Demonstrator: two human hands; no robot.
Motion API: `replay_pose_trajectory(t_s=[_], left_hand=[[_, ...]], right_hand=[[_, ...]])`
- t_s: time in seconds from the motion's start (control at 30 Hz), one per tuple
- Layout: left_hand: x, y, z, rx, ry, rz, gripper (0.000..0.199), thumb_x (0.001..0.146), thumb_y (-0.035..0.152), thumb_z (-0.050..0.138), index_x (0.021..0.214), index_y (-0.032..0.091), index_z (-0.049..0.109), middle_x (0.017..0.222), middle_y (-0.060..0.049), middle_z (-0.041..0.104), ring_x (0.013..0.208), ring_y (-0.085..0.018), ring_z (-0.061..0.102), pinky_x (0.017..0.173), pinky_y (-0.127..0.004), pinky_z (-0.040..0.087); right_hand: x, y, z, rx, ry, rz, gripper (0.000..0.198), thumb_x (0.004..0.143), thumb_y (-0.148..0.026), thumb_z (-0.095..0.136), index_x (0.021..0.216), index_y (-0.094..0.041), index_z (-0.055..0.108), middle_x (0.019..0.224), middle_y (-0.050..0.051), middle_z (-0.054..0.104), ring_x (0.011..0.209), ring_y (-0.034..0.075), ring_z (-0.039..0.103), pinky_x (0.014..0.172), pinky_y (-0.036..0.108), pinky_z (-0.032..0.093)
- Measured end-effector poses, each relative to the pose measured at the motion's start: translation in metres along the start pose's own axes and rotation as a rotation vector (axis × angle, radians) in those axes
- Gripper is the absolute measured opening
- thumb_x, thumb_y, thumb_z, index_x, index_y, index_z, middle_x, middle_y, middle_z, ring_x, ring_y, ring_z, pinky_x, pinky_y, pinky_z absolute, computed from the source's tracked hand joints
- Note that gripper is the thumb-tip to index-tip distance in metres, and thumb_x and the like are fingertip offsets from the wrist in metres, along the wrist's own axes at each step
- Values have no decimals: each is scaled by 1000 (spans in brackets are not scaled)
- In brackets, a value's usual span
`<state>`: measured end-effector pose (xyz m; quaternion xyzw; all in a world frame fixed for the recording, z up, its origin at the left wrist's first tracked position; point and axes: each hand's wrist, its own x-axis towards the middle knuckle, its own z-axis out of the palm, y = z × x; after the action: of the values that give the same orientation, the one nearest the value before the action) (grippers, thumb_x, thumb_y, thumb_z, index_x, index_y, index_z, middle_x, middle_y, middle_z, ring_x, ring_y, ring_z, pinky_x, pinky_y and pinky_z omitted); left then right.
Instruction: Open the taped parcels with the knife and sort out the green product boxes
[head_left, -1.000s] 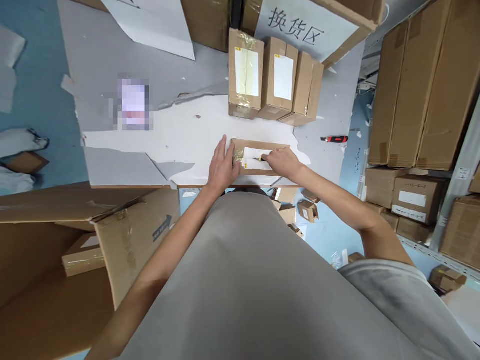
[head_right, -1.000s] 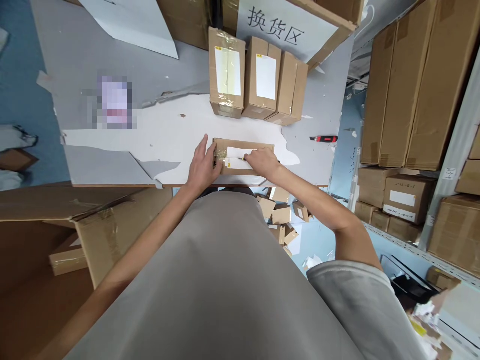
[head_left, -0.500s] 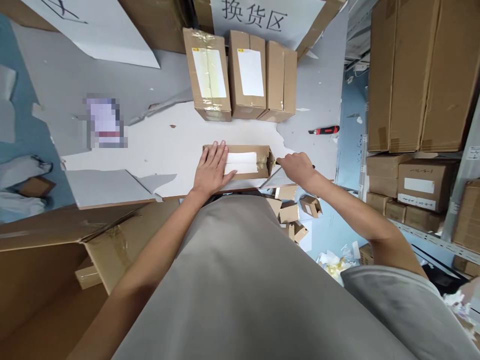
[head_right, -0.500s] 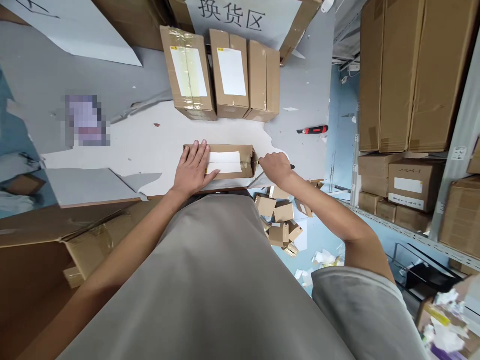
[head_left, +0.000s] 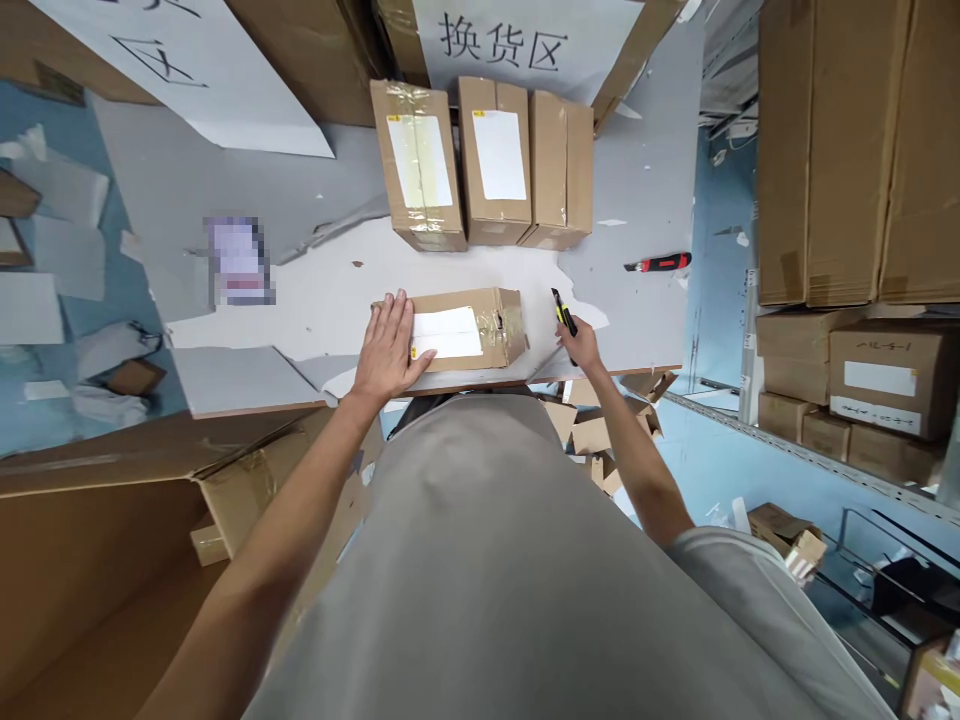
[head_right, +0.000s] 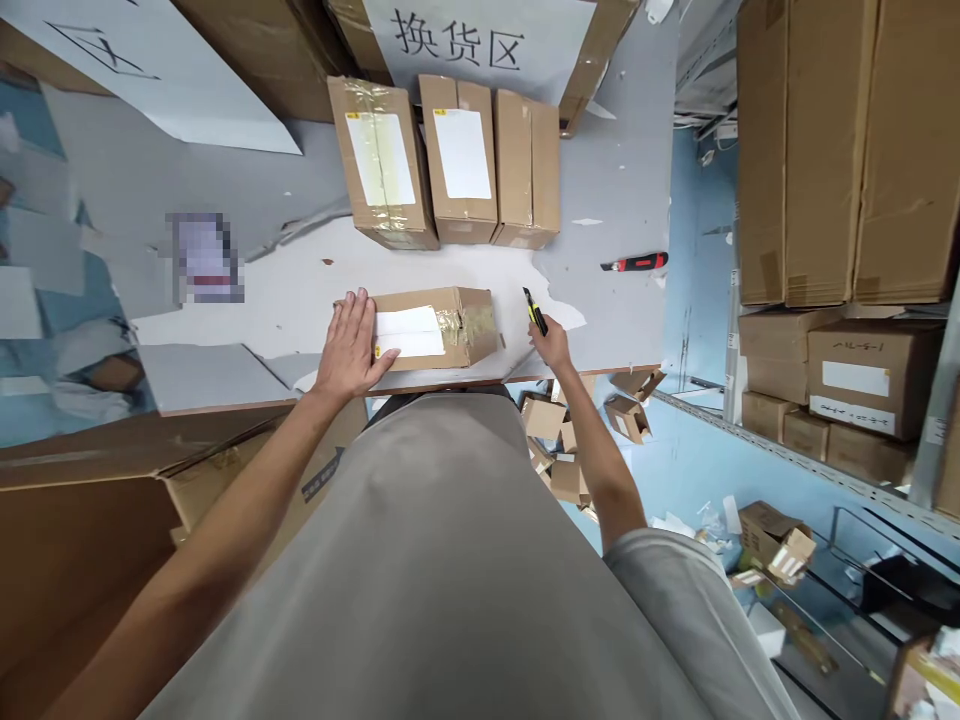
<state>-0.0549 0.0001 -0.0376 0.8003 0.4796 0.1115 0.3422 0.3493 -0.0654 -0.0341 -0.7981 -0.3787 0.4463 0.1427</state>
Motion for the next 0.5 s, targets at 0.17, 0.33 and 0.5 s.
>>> replay_pose_trajectory(t_s=[0.17, 0.33, 0.5], left_hand=[[-1, -6, -4, -43, 3, -6, 112, 104, 93, 41, 184, 16, 35, 193, -24, 30, 184, -43, 13, 149, -70, 9], [-9, 14, -15, -181, 168, -81, 96, 105, 89, 52, 174, 22, 52, 191, -21, 37, 184, -42, 18, 149, -68, 15], [-29, 59, -24, -334, 370, -217, 62, 109, 78, 60, 144, 28, 71, 177, -18, 57, 169, -38, 51, 139, -62, 44]], right_hand=[[-2, -10, 65, 313, 7, -25, 28, 111, -44, 55, 113, -20, 68, 98, 3, 79, 82, 14, 70, 79, 23, 57], [-18, -24, 80, 547, 47, -63, 39, 101, -58, 67, 106, -20, 73, 89, 0, 72, 76, 15, 62, 74, 26, 55], [-44, -50, 87, 614, 10, -154, 44, 99, -61, 67, 114, -21, 74, 104, 4, 78, 80, 15, 66, 75, 28, 58]])
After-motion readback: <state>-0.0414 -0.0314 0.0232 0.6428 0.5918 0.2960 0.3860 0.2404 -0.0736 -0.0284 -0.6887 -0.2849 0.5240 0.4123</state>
